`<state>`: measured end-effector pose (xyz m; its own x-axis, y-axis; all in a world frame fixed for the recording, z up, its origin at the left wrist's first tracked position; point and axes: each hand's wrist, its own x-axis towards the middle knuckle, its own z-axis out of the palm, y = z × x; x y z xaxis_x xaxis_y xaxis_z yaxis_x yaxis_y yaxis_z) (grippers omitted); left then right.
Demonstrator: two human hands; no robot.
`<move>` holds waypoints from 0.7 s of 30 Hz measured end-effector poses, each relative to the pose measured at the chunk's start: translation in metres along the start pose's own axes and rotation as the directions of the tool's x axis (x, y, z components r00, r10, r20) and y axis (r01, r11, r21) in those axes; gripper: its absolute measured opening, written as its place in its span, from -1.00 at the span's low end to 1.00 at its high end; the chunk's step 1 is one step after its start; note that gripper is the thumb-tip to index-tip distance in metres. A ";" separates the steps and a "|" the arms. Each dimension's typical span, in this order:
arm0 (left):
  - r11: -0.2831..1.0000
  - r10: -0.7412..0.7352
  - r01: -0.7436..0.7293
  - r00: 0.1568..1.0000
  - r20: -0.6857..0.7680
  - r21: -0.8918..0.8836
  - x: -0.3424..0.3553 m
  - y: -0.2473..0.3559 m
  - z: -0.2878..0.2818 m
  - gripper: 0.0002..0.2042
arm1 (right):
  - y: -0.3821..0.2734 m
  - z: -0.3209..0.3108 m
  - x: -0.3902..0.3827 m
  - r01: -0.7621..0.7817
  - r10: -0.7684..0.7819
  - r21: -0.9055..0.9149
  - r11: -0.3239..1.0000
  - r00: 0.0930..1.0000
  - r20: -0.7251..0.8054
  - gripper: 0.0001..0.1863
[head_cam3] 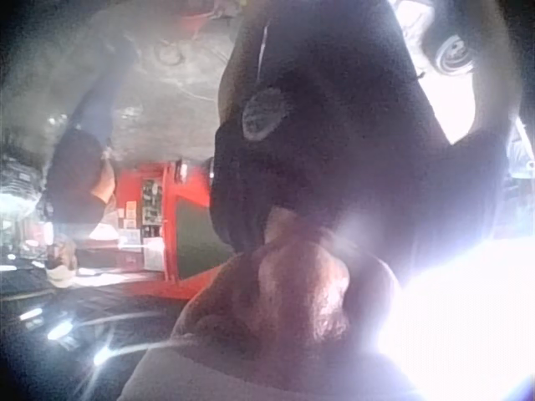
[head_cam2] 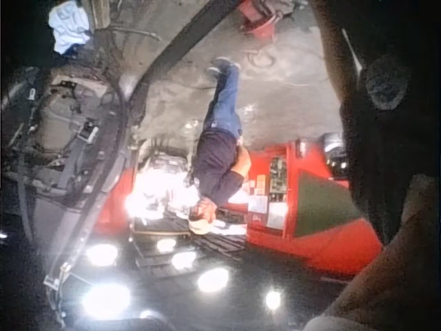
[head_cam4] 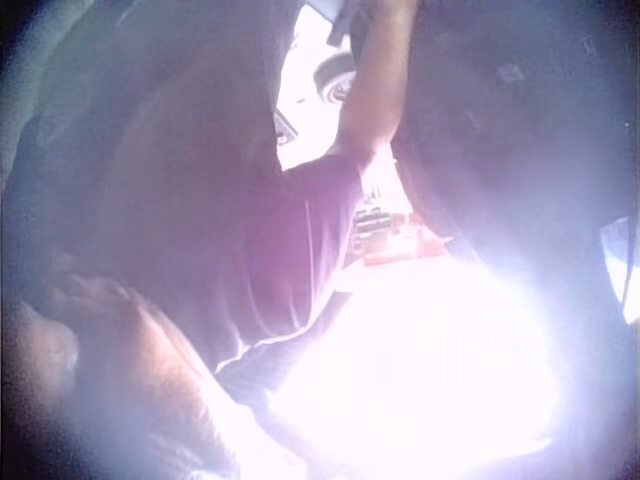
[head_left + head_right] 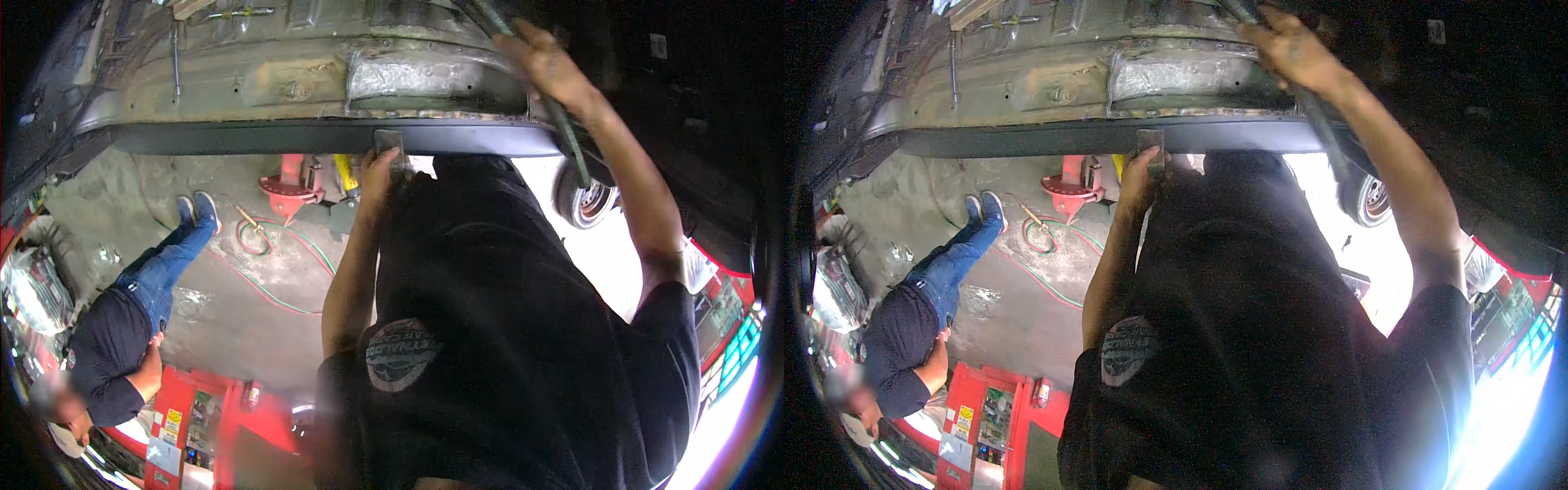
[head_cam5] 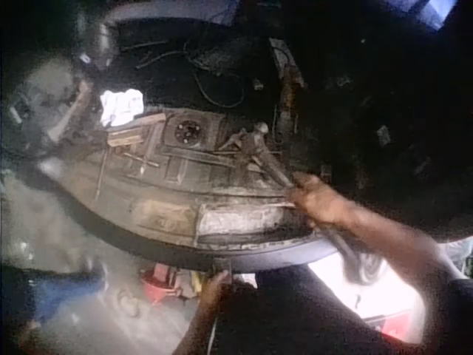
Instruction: The person uses a hammer to pound on the metal frame of a vehicle interior and then installs a rubber seal along the edge of the opening.
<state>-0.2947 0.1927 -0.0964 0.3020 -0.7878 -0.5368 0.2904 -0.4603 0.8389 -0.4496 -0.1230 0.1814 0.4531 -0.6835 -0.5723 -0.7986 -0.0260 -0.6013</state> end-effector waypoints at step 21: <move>0.907 -0.341 0.352 0.936 0.086 -0.230 0.005 0.124 -0.004 -0.72 | 0.036 0.018 -0.051 -0.151 0.143 0.014 0.988 0.957 0.251 -0.27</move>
<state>-0.2534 0.1339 0.0043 0.1057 -0.6155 -0.7810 0.5785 -0.6008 0.5518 -0.4940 -0.0757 0.1788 0.4194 -0.4749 -0.7737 -0.8521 0.0879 -0.5159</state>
